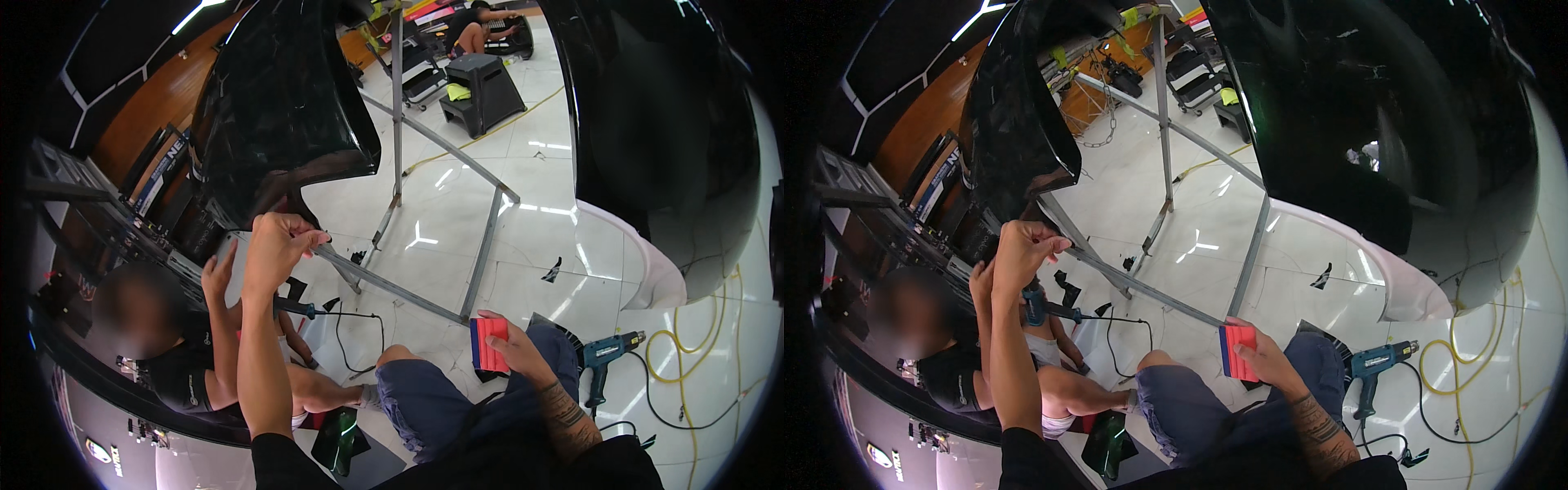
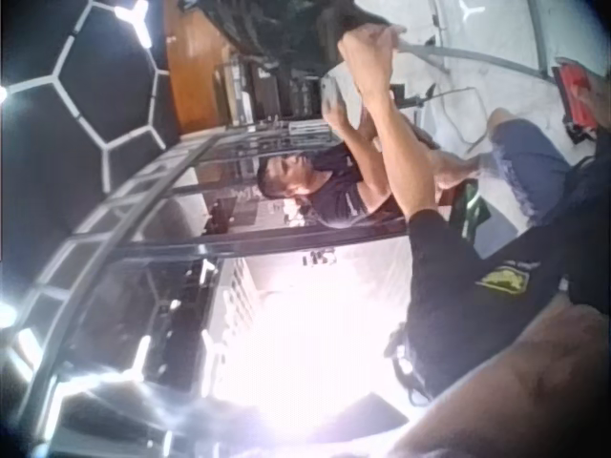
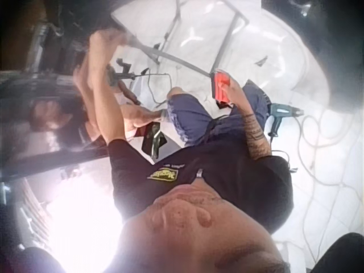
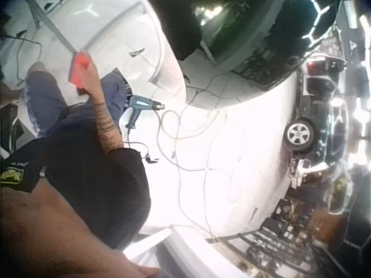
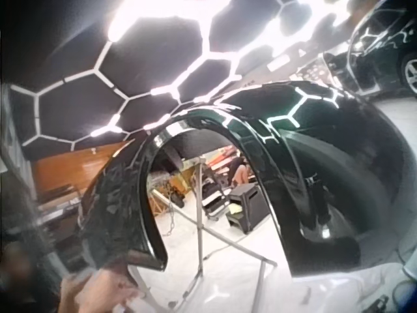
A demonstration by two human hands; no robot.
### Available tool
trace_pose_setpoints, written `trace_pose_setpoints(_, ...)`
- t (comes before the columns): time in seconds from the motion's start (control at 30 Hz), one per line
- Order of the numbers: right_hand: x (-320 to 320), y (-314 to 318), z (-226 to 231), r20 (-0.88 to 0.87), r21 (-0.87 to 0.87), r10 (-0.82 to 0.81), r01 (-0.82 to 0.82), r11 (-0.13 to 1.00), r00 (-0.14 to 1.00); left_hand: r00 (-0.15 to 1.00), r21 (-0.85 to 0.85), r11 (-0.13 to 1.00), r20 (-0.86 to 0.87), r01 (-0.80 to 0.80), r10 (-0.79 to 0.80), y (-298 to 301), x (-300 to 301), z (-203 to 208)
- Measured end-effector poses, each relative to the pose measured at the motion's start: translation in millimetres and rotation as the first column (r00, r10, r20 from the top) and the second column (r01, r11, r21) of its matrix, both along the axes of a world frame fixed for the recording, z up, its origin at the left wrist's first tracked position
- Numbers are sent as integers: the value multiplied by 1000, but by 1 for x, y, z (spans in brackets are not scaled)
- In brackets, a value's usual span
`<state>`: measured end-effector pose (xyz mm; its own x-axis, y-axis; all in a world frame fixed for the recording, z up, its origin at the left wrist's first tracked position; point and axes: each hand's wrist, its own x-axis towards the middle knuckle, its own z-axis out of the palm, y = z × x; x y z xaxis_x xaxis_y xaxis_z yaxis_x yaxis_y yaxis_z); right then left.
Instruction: The person applies a dark vinyl wrap to a car bumper using a heat gun to soften the material and a squeegee to smooth it out. They trim excess wrap with a knife and tuck edges into crevices.
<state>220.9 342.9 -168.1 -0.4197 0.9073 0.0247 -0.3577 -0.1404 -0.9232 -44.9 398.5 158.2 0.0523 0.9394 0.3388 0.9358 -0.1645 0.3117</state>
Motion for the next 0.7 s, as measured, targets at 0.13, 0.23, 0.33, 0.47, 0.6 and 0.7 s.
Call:
trace_pose_setpoints(0.13,-1,-2,-2,-20,16,18,-17,1000,1000,1000,27,1000,14,2,-3,1,1,0)
trace_pose_setpoints(0.23,0,0,-3,14,25,20,-21,999,1000,1000,49,999,22,16,-17,4,2,3)
trace_pose_setpoints(0.33,0,-1,-2,24,19,20,-21,1000,1000,998,61,998,65,-21,17,7,9,4)
trace_pose_setpoints(0.47,-3,1,-6,-2,36,18,-18,999,1000,989,174,974,44,-146,140,9,27,-7)
trace_pose_setpoints(0.6,-4,-1,-4,-42,19,36,-35,999,999,975,478,863,-56,-164,216,20,19,-30)
trace_pose_setpoints(0.7,-1,-2,-2,-38,-3,40,-40,999,998,966,651,746,-76,-140,247,25,21,-41)
